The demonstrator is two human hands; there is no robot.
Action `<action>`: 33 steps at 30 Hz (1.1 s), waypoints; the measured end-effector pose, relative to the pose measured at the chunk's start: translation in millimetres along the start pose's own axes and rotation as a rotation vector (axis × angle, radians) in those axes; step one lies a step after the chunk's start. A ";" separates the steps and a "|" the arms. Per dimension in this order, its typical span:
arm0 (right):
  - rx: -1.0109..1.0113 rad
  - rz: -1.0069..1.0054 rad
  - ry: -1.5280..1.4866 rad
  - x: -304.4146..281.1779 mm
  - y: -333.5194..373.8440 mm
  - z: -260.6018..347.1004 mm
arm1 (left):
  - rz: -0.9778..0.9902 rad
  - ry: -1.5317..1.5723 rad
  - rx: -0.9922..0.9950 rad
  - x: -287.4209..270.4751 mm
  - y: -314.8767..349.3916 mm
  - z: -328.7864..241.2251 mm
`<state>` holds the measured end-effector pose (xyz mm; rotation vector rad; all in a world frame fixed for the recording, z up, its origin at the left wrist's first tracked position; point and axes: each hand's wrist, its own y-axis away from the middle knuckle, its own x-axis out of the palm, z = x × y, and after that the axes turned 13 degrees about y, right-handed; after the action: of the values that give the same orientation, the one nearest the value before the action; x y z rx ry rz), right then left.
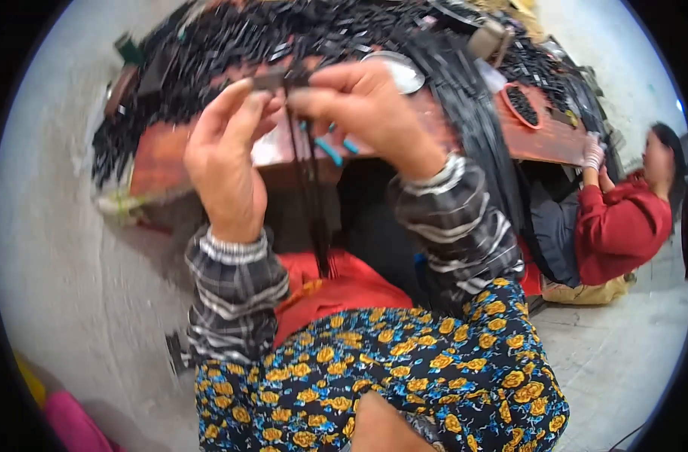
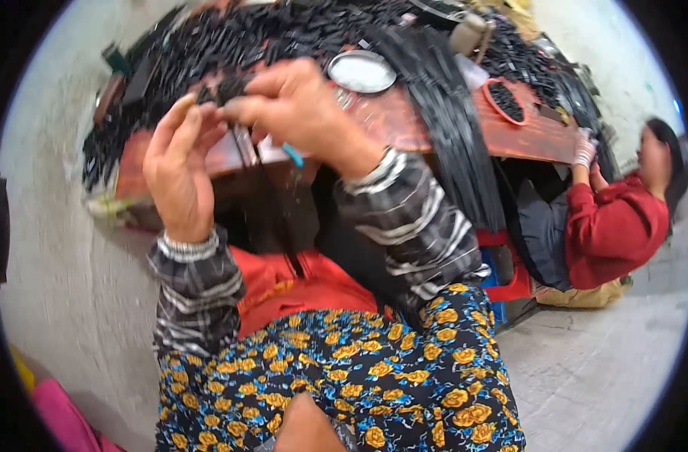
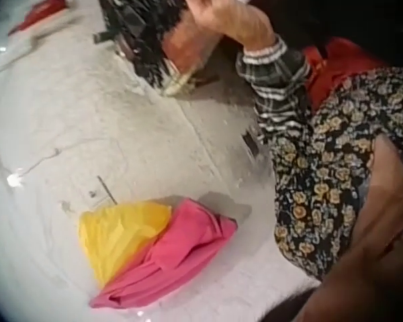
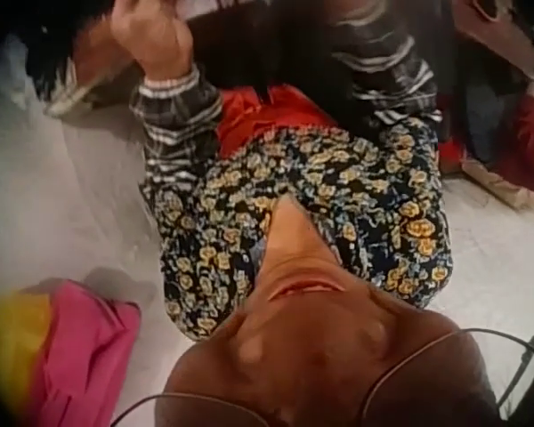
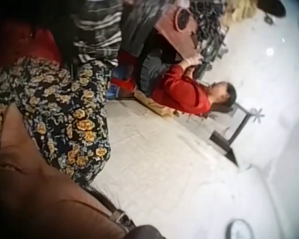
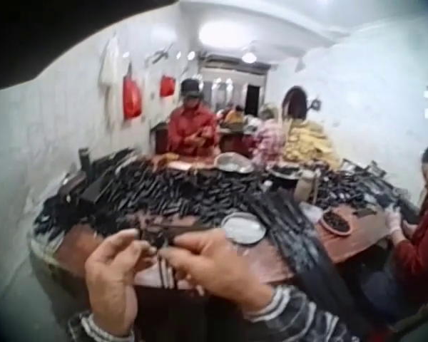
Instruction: Assembling bundles of black rods into small circular bases and securing them using pliers.
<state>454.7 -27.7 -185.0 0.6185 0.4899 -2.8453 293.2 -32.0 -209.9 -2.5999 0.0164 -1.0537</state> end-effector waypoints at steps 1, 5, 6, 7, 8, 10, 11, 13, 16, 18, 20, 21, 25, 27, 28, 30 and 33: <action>-0.018 0.038 0.049 -3.5 -5.9 -6.0 | -0.008 0.002 -0.024 -10.4 -1.8 3.4; -0.063 0.076 0.000 3.4 -9.0 -13.9 | 0.048 -0.078 -0.067 -22.6 -2.3 8.7; -0.051 0.079 -0.008 4.1 -8.0 -16.2 | 0.079 -0.064 -0.081 -22.7 -2.1 10.6; -0.045 0.084 -0.002 4.5 -6.8 -16.2 | 0.114 -0.048 -0.091 -21.7 -2.4 12.7; -0.051 0.081 0.009 4.2 -6.1 -14.8 | 0.099 0.012 -0.095 -18.8 -2.9 15.5; -0.059 0.090 0.018 5.1 -4.4 -14.4 | 0.091 0.001 -0.093 -17.5 -2.1 14.3; -0.076 0.109 -0.003 4.8 -4.2 -15.8 | 0.091 -0.013 -0.090 -16.8 -2.4 13.0; -0.094 0.131 -0.015 3.5 -5.4 -17.5 | 0.100 -0.033 -0.066 -15.1 -4.4 14.5; -0.115 0.107 -0.028 2.4 -6.3 -22.1 | 0.110 -0.109 -0.007 -10.5 -7.4 18.2; -0.103 0.099 -0.002 2.3 -7.1 -25.1 | 0.109 -0.166 0.035 -8.6 -10.2 21.3; -0.095 0.090 0.021 1.8 -8.8 -22.7 | 0.112 -0.164 0.072 -8.7 -13.4 23.9; -0.089 0.096 0.026 0.7 -9.6 -21.2 | 0.108 -0.164 0.073 -8.5 -14.1 23.2; -0.106 0.137 0.013 -6.7 -13.9 -23.2 | 0.164 -0.234 -0.041 -10.7 -22.9 14.6; -0.138 0.163 -0.014 -12.0 -17.6 -27.7 | 0.202 -0.230 -0.143 -17.7 -31.1 13.6; -0.116 0.227 -0.035 -14.9 -19.5 -30.7 | 0.272 -0.246 -0.166 -21.4 -35.1 13.5; -0.098 0.288 -0.057 -16.0 -23.3 -35.3 | 0.360 -0.282 -0.237 -27.6 -42.4 11.5; -0.025 0.426 -0.243 -12.8 -27.4 -47.1 | 0.424 -0.184 -0.288 -27.8 -48.0 8.7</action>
<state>476.7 16.0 -212.2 0.3180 0.3073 -2.4592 273.5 19.7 -219.6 -2.7533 0.6891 -0.6986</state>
